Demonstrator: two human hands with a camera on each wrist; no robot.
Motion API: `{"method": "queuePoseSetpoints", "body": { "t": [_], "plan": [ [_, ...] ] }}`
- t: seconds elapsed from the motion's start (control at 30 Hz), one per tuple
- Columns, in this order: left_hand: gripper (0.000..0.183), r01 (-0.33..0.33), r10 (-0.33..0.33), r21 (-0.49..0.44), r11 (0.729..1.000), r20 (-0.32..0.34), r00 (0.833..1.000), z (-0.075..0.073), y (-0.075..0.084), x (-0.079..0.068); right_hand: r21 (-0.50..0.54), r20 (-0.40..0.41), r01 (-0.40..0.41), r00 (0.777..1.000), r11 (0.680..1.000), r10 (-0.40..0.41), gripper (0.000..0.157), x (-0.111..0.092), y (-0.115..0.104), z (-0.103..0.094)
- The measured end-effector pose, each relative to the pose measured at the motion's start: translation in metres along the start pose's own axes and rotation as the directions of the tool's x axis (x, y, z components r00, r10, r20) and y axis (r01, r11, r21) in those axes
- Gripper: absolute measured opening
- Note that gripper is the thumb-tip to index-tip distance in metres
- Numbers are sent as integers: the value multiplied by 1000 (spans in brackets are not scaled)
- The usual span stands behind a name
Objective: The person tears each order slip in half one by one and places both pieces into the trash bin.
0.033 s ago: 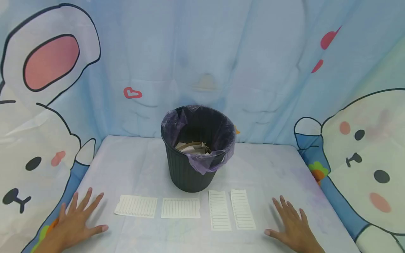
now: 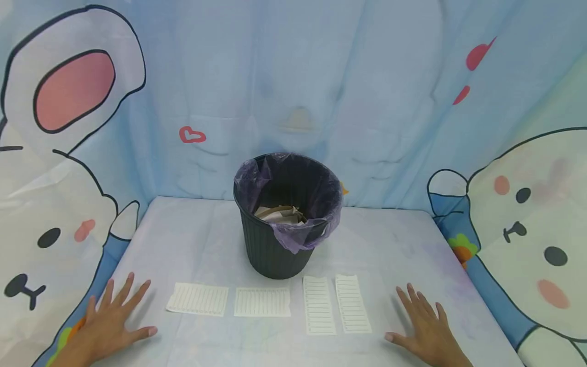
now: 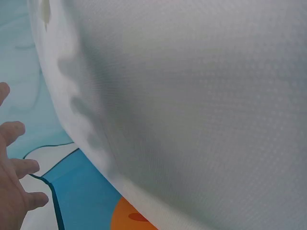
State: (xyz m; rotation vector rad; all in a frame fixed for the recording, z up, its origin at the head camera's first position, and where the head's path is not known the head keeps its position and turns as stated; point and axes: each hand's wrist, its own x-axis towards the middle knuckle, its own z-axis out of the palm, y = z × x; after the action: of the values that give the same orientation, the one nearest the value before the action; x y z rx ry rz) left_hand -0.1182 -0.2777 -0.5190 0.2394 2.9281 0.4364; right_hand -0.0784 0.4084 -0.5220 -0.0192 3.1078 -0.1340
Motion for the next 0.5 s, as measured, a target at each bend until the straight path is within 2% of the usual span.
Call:
{"method": "queuePoseSetpoints", "body": {
  "t": [0.17,0.3,0.5],
  "plan": [
    [113,-18,18,4,1000,23,1000,6,9,4,-5,6,-19,1000,1000,19,122,-18,10,3],
    [114,-32,34,-28,999,53,998,9,14,8,-8,-12,-8,1000,1000,8,122,-25,14,2],
    [117,3,0,-41,999,74,997,5,1,0,24,-51,60,997,998,-59,117,-5,-7,4]
  ]
}}
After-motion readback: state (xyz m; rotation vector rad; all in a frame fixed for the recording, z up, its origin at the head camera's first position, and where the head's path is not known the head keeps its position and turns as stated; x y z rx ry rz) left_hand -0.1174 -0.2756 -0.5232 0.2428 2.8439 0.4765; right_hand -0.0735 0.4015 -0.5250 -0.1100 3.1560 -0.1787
